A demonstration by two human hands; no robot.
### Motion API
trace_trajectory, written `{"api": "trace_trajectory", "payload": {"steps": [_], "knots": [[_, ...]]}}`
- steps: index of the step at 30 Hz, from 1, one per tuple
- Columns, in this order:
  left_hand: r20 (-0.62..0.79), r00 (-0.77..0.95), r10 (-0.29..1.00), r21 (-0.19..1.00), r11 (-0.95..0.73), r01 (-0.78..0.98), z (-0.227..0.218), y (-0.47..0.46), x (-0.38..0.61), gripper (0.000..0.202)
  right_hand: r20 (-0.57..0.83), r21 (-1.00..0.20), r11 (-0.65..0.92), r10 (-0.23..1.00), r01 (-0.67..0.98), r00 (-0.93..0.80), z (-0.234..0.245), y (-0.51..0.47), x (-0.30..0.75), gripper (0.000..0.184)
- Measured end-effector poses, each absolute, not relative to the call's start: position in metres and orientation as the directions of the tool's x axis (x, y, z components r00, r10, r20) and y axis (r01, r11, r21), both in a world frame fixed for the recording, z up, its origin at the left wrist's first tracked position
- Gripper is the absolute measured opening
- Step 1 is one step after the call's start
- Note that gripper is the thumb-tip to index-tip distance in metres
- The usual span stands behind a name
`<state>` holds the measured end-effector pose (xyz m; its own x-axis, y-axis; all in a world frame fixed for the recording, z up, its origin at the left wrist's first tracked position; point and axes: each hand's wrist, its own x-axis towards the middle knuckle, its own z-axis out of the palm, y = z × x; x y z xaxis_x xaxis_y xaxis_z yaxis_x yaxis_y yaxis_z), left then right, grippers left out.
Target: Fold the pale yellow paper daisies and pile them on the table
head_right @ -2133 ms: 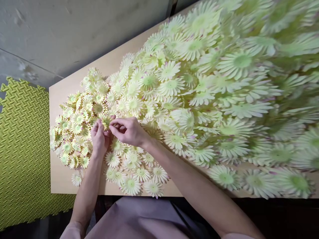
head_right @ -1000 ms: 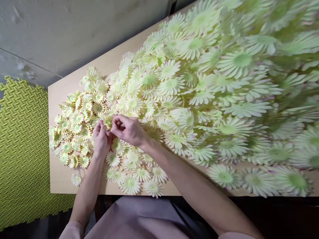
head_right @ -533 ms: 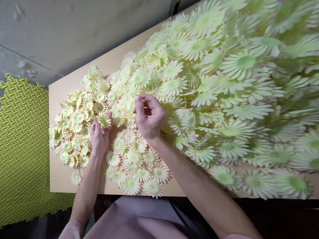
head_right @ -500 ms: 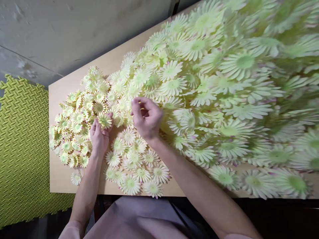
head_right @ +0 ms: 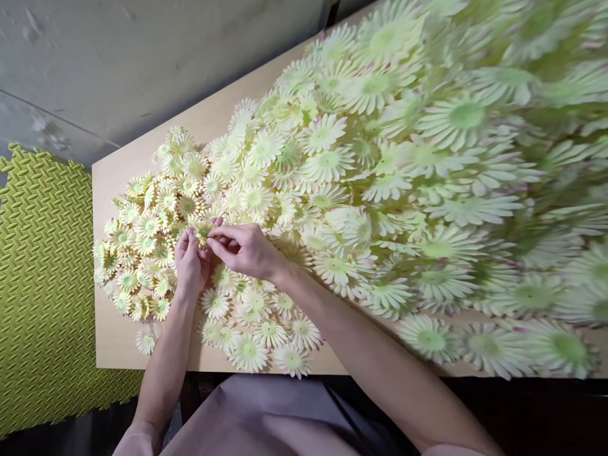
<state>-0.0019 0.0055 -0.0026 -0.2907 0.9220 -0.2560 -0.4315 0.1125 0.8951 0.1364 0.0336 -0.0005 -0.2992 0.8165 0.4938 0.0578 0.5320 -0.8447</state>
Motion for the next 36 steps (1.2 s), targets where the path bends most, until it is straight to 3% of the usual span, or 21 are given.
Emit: {"api": "trace_trajectory", "payload": {"steps": [14, 24, 27, 29, 31, 33, 36], "knots": [[-0.223, -0.286, 0.932, 0.898, 0.082, -0.432, -0.001, 0.004, 0.002, 0.046, 0.501, -0.83, 0.549, 0.812, 0.1, -0.301, 0.0, 0.035, 0.136, 0.01], [-0.225, -0.328, 0.917, 0.899, 0.065, -0.432, -0.003, 0.005, 0.001, 0.041, 0.627, -0.75, 0.629, 0.775, 0.204, -0.082, -0.003, 0.038, 0.137, 0.006], [-0.2, -0.335, 0.921, 0.902, 0.04, -0.429, -0.002, 0.007, -0.003, 0.04, 0.528, -0.848, 0.505, 0.833, 0.16, 0.165, -0.001, 0.045, 0.144, 0.013], [-0.191, -0.331, 0.924, 0.901, 0.032, -0.432, -0.001, 0.008, -0.005, 0.039, 0.387, -0.916, 0.399, 0.855, 0.037, 0.344, 0.001, 0.049, 0.147, 0.018], [-0.203, -0.325, 0.924, 0.895, 0.041, -0.444, 0.0, 0.008, -0.005, 0.039, 0.286, -0.933, 0.349, 0.867, -0.088, 0.407, 0.004, 0.051, 0.148, 0.019], [-0.222, -0.321, 0.921, 0.892, 0.059, -0.449, -0.001, 0.007, -0.004, 0.039, 0.282, -0.926, 0.35, 0.892, -0.144, 0.353, 0.006, 0.049, 0.147, 0.015], [-0.234, -0.326, 0.916, 0.895, 0.072, -0.44, -0.002, 0.006, -0.003, 0.04, 0.336, -0.925, 0.351, 0.934, -0.144, 0.117, 0.006, 0.043, 0.142, 0.013]]}}
